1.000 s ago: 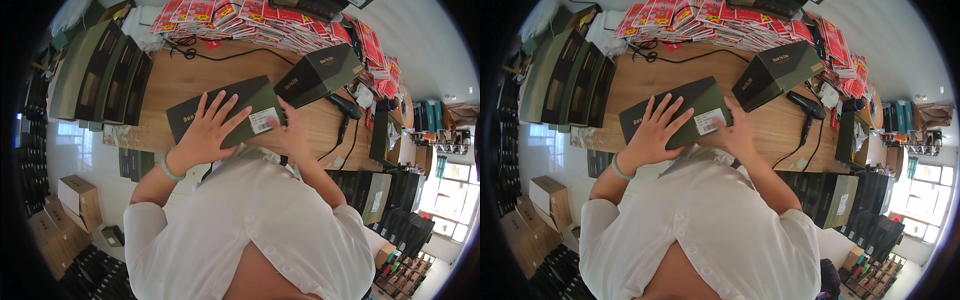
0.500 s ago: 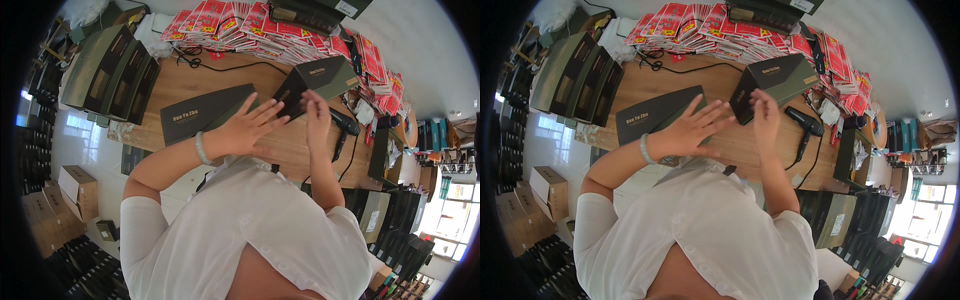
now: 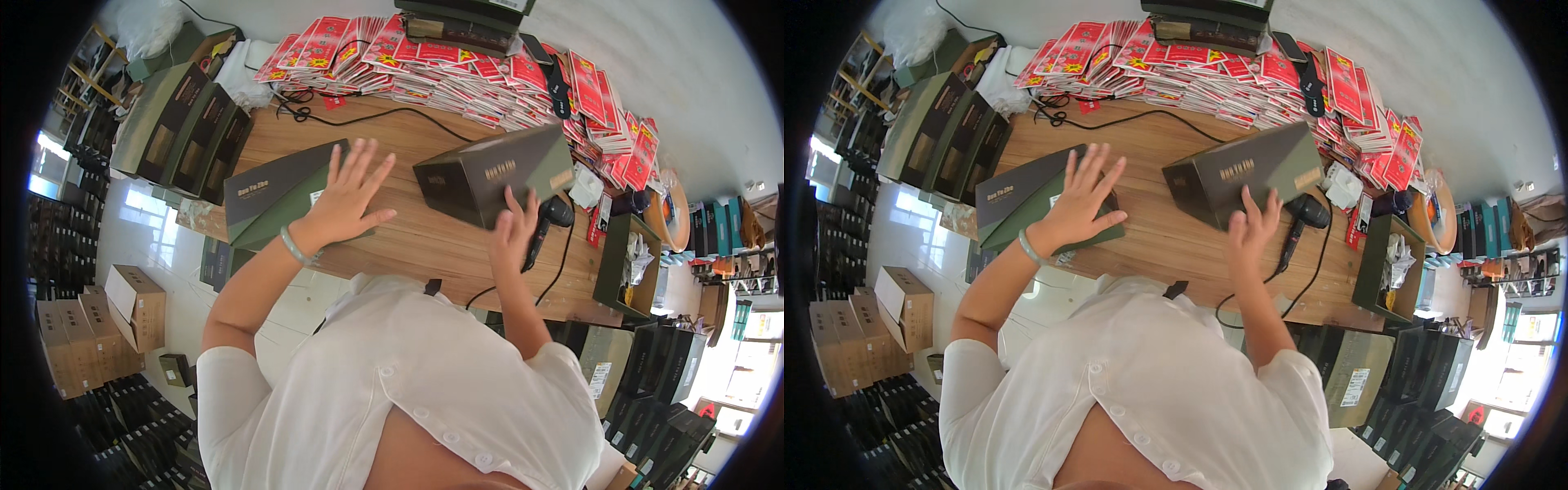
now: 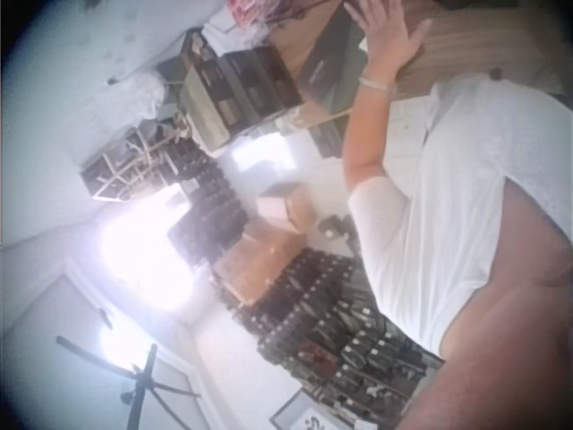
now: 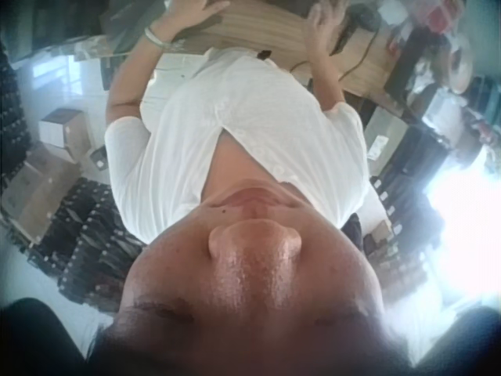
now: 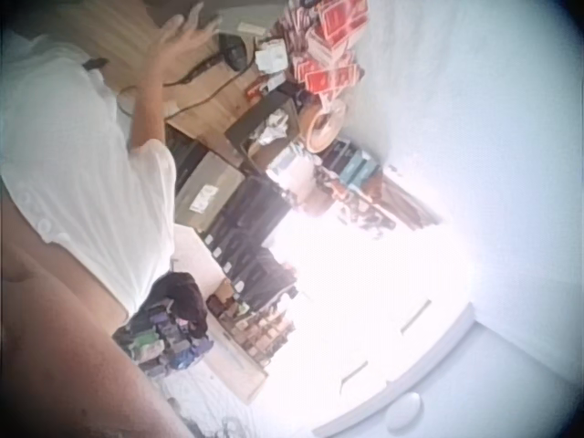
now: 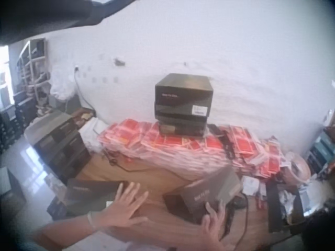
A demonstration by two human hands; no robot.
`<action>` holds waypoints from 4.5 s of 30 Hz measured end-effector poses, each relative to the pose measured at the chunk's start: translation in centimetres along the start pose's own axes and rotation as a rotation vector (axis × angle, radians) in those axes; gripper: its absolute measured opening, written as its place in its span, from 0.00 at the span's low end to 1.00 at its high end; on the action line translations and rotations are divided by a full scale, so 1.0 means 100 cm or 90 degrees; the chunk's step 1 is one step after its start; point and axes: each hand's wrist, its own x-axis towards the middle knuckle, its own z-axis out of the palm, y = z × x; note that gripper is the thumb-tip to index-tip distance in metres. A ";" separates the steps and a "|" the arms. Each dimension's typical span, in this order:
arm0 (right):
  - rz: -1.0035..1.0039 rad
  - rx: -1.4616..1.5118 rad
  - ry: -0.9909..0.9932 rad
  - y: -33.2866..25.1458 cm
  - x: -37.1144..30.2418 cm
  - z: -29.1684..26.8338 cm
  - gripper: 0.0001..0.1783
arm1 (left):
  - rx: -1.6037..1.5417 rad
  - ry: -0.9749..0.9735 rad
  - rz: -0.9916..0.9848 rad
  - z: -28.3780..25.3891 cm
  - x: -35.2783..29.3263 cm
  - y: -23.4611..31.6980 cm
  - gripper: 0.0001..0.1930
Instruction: The person uses a heat gun to apply a label to a green box, then stacks the box with others on the floor. They later open a box, place a shoe inside with bubble wrap and a red card, close it, and repeat the labeling process.
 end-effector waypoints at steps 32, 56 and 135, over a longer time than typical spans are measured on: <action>0.413 0.753 -0.095 -0.112 -0.033 -0.088 0.46 | -1.009 0.299 -0.378 0.047 -0.153 0.150 0.57; -0.088 0.218 -1.123 -0.389 -0.354 0.103 0.34 | -0.792 2.006 -0.851 0.196 -0.729 0.329 0.64; 0.364 0.677 -1.040 -0.575 -0.200 0.306 0.34 | -1.140 0.762 -0.624 -0.140 -0.675 -0.082 0.26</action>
